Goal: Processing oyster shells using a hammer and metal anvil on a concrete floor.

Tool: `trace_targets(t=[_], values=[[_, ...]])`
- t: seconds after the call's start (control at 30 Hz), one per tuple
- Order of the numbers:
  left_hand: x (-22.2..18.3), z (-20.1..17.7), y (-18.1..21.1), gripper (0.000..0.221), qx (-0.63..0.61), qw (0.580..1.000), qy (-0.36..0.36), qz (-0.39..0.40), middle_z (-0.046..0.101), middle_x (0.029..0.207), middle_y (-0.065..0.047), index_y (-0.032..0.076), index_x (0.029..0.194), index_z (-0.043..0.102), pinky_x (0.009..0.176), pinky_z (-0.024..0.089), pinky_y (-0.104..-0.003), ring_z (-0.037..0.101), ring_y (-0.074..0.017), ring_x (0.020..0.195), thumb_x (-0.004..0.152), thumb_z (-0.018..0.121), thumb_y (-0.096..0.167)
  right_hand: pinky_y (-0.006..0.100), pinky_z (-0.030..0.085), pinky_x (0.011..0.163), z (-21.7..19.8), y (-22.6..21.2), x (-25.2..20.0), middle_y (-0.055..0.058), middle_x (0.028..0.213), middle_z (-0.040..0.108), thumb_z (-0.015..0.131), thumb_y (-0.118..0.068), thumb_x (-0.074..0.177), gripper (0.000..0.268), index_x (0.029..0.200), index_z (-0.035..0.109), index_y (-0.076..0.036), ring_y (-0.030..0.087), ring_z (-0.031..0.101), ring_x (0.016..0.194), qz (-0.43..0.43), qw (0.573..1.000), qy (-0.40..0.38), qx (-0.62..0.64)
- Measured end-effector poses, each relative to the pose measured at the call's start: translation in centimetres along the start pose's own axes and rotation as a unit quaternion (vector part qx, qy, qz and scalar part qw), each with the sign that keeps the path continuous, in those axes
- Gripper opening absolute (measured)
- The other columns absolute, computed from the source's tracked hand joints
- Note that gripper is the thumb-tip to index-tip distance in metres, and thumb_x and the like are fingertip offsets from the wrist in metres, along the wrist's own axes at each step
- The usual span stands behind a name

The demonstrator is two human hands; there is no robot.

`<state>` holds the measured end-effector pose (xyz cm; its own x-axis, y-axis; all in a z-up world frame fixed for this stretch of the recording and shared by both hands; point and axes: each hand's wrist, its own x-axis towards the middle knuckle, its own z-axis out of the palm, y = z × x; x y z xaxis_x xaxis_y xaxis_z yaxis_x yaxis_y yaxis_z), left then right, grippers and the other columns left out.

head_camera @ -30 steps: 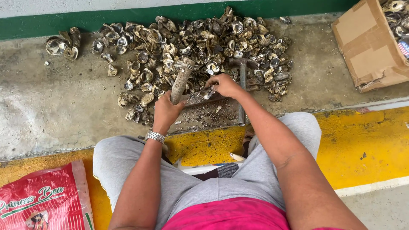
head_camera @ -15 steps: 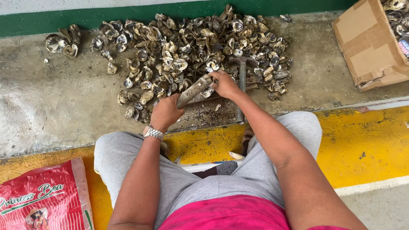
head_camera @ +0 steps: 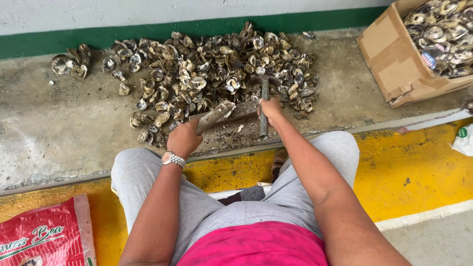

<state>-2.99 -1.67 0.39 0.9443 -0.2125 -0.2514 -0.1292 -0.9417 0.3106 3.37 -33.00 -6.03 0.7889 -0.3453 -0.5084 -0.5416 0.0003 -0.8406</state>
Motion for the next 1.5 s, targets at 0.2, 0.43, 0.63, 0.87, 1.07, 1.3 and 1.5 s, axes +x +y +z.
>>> trace_targets(t=[0.2,0.43,0.63,0.87,1.07,1.3,1.5], values=[[-0.4,-0.8,1.8,0.041,0.018,1.000,0.004,-0.021,0.075,0.094,-0.016,0.013,0.128,0.063,0.071,0.062,-0.042,0.076,-0.0290,0.083,0.087,0.073,0.016,0.027,0.053,0.046,-2.0,-4.1,-7.6,0.012,0.088,0.066,0.058,-0.007,0.097,0.067,0.155,0.024,0.000,0.015,0.060,0.056,-0.089,0.981,0.000,-0.173],[1.3,0.1,2.0,0.024,0.053,0.998,0.017,-0.028,0.075,0.100,-0.019,0.008,0.116,0.067,0.071,0.062,-0.042,0.075,-0.0307,0.086,0.093,0.070,0.015,0.030,0.059,0.040,-3.3,-7.4,-21.1,0.019,0.110,0.063,0.057,-0.001,0.091,0.079,0.158,0.025,-0.030,0.018,0.065,0.055,-0.202,0.930,-0.065,-0.301],[1.0,-0.7,3.2,0.019,0.059,0.997,-0.018,-0.041,0.076,0.097,-0.017,0.007,0.116,0.067,0.066,0.064,-0.038,0.078,-0.0255,0.082,0.099,0.062,0.013,0.031,0.062,0.054,-4.3,-1.8,-21.0,0.018,0.106,0.071,0.067,-0.011,0.094,0.083,0.160,0.022,-0.032,0.018,0.068,0.064,-0.400,0.834,-0.064,-0.376],[0.4,-0.3,3.2,0.020,0.053,0.998,-0.003,-0.038,0.074,0.100,-0.018,0.007,0.115,0.066,0.069,0.064,-0.039,0.076,-0.0275,0.085,0.097,0.063,0.013,0.035,0.065,0.066,-3.7,0.6,-18.7,0.017,0.104,0.070,0.064,-0.010,0.096,0.082,0.162,0.018,-0.029,0.022,0.070,0.075,-0.432,0.805,-0.062,-0.400],[0.5,1.2,2.2,0.020,0.028,0.998,-0.005,-0.051,0.075,0.100,-0.019,0.006,0.114,0.067,0.073,0.063,-0.041,0.077,-0.0292,0.088,0.096,0.063,0.013,0.035,0.065,0.069,-4.1,-1.3,-22.4,0.017,0.113,0.070,0.063,-0.008,0.097,0.079,0.162,0.023,-0.028,0.022,0.071,0.080,-0.458,0.826,-0.055,-0.325],[0.5,1.1,2.1,0.018,0.032,0.999,0.006,-0.038,0.075,0.097,-0.019,0.006,0.113,0.068,0.068,0.063,-0.041,0.076,-0.0291,0.084,0.096,0.063,0.013,0.034,0.061,0.061,-3.4,-1.3,-20.9,0.018,0.104,0.076,0.059,-0.006,0.096,0.079,0.164,0.025,-0.029,0.023,0.068,0.065,-0.265,0.853,-0.125,-0.433],[0.6,2.6,0.3,0.017,0.012,0.999,0.013,-0.032,0.073,0.095,-0.018,0.005,0.109,0.068,0.067,0.062,-0.040,0.074,-0.0280,0.080,0.092,0.066,0.010,0.032,0.063,0.048,-1.7,-3.7,-22.0,0.018,0.132,0.057,0.061,-0.007,0.093,0.079,0.160,0.024,-0.028,0.017,0.068,0.064,-0.239,0.929,-0.110,-0.261]])
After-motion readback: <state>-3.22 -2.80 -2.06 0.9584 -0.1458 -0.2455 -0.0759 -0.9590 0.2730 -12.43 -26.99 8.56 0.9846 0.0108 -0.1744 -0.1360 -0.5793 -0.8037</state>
